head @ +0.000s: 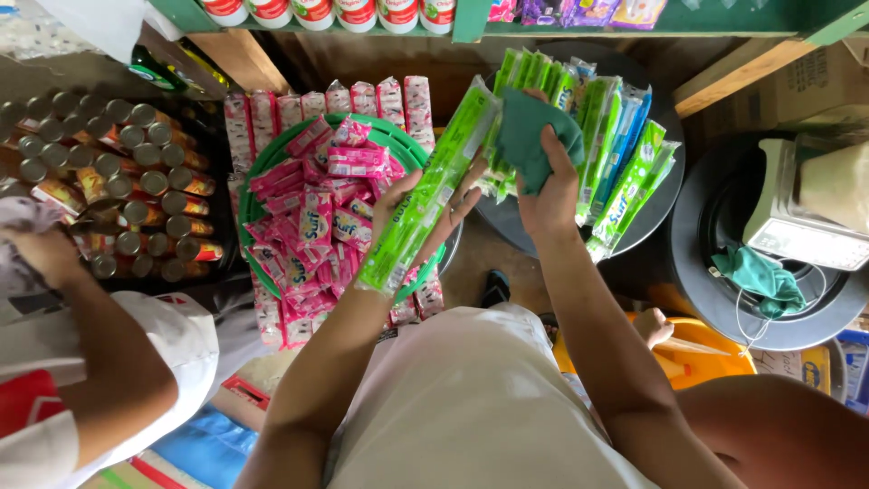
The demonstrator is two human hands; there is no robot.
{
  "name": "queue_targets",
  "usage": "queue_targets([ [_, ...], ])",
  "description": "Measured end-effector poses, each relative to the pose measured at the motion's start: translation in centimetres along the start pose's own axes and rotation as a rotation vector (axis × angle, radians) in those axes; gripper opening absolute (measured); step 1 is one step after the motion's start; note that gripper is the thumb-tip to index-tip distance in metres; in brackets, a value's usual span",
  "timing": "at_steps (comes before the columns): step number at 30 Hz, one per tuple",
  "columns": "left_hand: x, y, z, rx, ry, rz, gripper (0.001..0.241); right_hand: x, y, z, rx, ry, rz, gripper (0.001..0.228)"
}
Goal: Wiping down detergent bar packages with a cloth in a grocery store setting.
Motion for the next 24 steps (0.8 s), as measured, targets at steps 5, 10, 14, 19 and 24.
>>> queue_targets([
  [5, -0.1, -0.5, -0.1, -0.029, -0.011, 0.017, 0.07, -2.2, 0.2, -0.6, 0.19, -0.004, -0.376, 0.054],
  [10, 6.8, -1.5, -0.8, -0.003, -0.056, -0.219, 0.044, -6.5, 2.3, -3.2, 0.311, -0.147, -1.047, 0.052],
  [14, 4.6, -1.5, -0.1, 0.056, -0.109, -0.357, 0.046, -9.3, 3.6, -6.8, 0.299, -0.273, -1.291, 0.052],
  [19, 7.5, -1.3, -0.2, -0.058, 0.167, -0.106, 0.044, -8.1, 3.4, -4.3, 0.339, -0.245, -1.389, 0.046],
  [24, 5.5, -2.0, -0.4, 0.013, 0.049, -0.207, 0.037, -6.7, 1.9, -0.9, 0.417, -0.151, -1.47, 0.044],
])
Point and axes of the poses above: each hand's wrist, its own z-axis towards the middle knuckle, its own x-axis out of the back of the hand, y = z × x, the point moved 4 cm from there along z, towards the middle knuckle, and after that the axes turned 2 degrees about -y, right-handed, at the moved point
